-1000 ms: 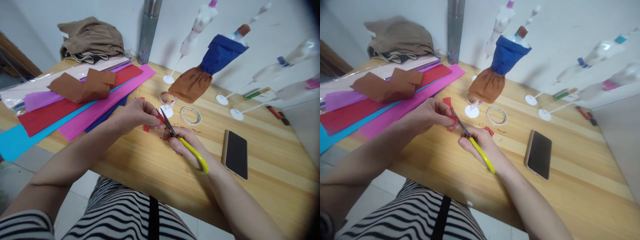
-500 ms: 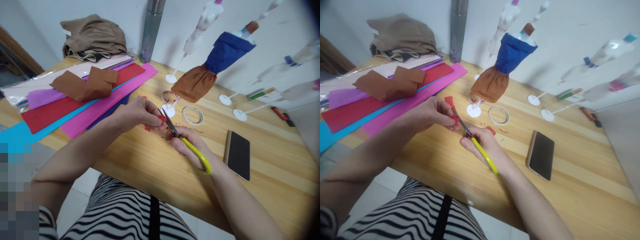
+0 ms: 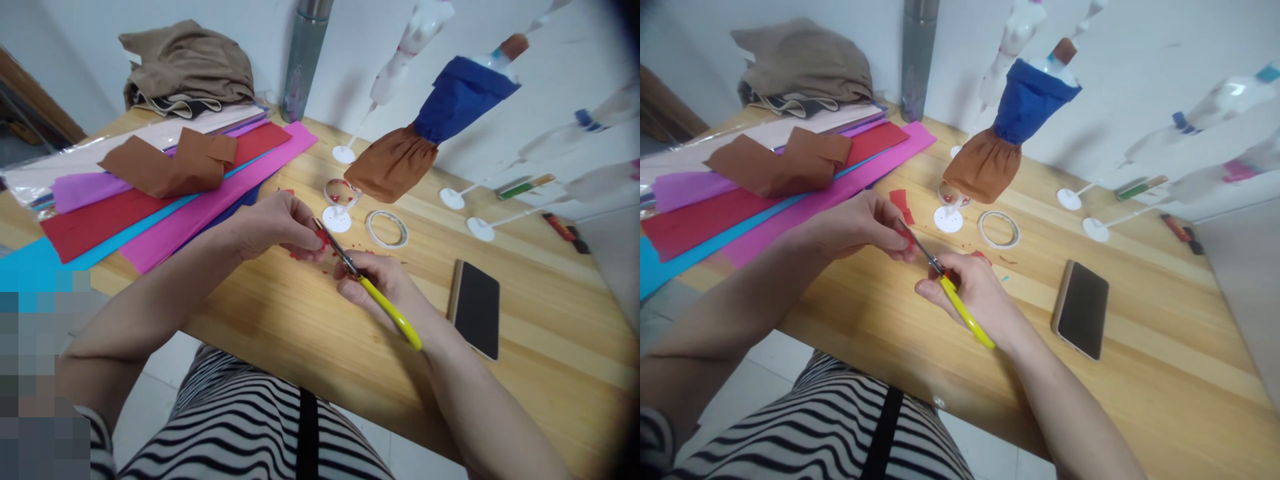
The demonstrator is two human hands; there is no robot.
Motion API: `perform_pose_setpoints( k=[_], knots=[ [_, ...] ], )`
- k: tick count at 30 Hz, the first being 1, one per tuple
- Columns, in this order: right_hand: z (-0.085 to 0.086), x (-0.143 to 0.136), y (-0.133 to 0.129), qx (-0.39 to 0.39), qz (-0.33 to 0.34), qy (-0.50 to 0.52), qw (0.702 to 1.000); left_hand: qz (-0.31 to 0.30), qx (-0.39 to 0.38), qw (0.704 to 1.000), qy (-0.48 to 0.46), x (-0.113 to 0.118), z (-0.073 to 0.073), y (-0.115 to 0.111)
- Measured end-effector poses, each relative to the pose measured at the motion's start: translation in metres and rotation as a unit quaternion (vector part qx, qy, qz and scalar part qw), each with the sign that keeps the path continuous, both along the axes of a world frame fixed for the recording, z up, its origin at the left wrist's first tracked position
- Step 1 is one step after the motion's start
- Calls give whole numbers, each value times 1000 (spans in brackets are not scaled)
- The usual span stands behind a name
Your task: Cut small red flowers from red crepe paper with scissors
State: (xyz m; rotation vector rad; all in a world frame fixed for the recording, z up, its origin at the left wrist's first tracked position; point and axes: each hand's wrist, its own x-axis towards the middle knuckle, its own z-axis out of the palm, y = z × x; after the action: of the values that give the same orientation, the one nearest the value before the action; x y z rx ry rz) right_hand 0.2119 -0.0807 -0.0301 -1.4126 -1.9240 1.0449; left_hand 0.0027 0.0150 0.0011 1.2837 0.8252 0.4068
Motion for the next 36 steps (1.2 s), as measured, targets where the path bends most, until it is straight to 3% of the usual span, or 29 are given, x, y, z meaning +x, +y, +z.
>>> perform_pose_setpoints(
  k=[6,12,16,18,21,27,36],
  knots=[
    [9,3,1,-17,3,16,1000,1,-32,999,-29,-2,-1,1],
    [17,9,4,-48,-19,111,992,18,-88,993,-82,0,-4,0],
    [10,4,9,-66,-96,181,976,37,-109,989,-94,5,-10,-2],
    [5,-1,10,-26,-173,236,956,37,-120,987,-100,9,-14,-3],
    [0,-8,10,18,-216,266,939,41,-126,986,-100,15,-18,-6],
    [-3,-14,7,16,-186,288,939,15,-84,996,-35,22,-14,-15],
    [3,-10,9,11,-193,283,940,-16,-74,997,-20,26,-18,-15]
  ],
)
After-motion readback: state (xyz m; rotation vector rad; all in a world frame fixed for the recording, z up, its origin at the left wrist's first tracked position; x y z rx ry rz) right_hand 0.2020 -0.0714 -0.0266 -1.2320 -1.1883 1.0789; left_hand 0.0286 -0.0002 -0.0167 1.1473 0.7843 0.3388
